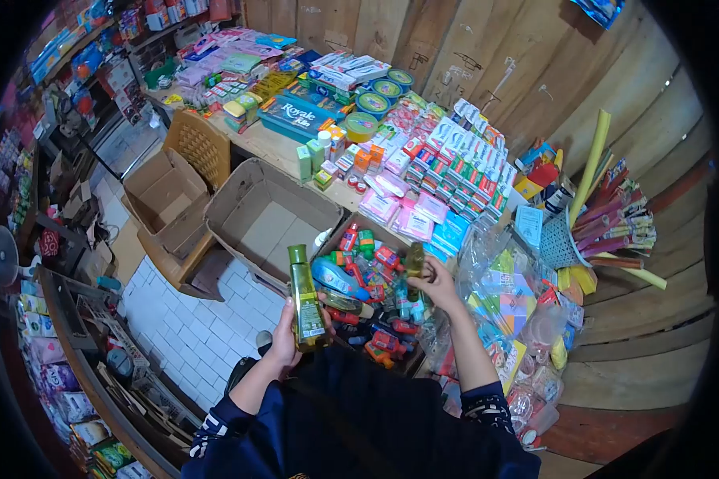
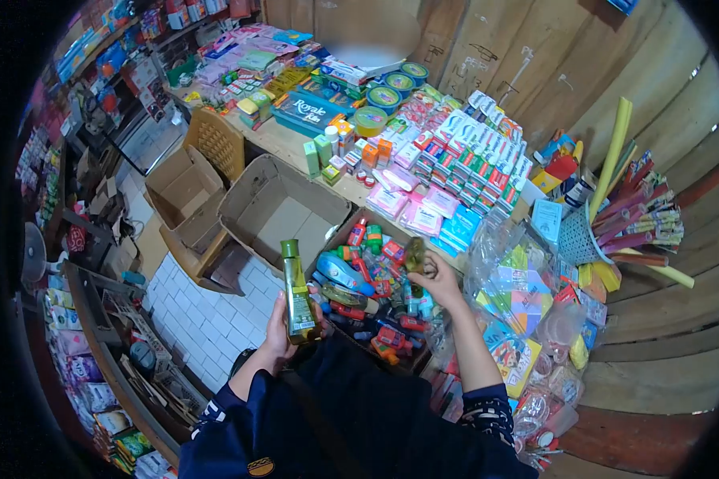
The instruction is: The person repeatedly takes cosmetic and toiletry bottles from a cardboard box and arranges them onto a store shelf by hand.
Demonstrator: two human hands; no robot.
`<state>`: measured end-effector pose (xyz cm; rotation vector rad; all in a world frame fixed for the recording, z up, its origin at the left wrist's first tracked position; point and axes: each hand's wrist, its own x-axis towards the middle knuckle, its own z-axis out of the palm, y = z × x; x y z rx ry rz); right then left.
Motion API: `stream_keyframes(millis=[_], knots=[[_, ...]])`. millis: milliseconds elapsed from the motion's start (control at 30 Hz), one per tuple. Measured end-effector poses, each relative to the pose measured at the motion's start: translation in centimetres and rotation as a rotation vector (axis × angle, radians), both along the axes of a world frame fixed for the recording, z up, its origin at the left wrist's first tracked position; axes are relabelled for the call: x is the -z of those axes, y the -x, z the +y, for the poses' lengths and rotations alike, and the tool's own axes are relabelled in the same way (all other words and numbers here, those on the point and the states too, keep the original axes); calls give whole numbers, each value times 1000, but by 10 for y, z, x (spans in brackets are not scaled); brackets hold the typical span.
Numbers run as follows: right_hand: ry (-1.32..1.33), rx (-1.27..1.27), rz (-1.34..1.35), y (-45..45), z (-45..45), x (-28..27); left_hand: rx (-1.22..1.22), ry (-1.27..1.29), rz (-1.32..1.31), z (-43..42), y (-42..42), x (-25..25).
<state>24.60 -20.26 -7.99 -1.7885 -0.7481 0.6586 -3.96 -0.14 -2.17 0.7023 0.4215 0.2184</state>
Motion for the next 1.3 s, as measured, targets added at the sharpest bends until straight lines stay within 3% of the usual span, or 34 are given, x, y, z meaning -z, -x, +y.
stream_keyframes(millis=[133,267,333,400,433,500,633,667,767,933,1000,1100,1133,1267,1300], knots=[[-306,59,648,34,46,-58,25,59,-114,22,14,6],[-341,-60,973,67,99,-67,45,-7,-217,54,31,11],[-209,-19,1054,97,134,-76,14,-30,-227,68,43,8],[-132,-218,928,117,161,-73,-16,-41,-236,83,58,5],[-105,-373,1098,126,174,-71,-52,-70,-258,91,69,5],[-96,-324,1091,155,197,-70,-119,-140,-302,108,91,7],[-137,-440,1303,209,246,-71,-328,-787,31,158,162,1],[-155,-459,1366,226,262,-73,-364,-803,75,173,182,-2],[-127,-589,1404,280,309,-66,-468,-802,163,215,249,-15],[16,-828,1427,395,407,-70,-669,-536,96,277,367,-23],[151,-906,1332,442,446,-78,-673,-507,117,294,418,-31],[310,-1206,1194,498,507,-53,-750,-637,373,306,477,-36],[380,-1186,1064,521,521,-65,-777,-640,429,309,489,-43],[583,-1519,810,587,571,-92,-796,-885,470,332,544,-41],[601,-1581,846,596,586,-84,-830,-741,420,336,553,-44]])
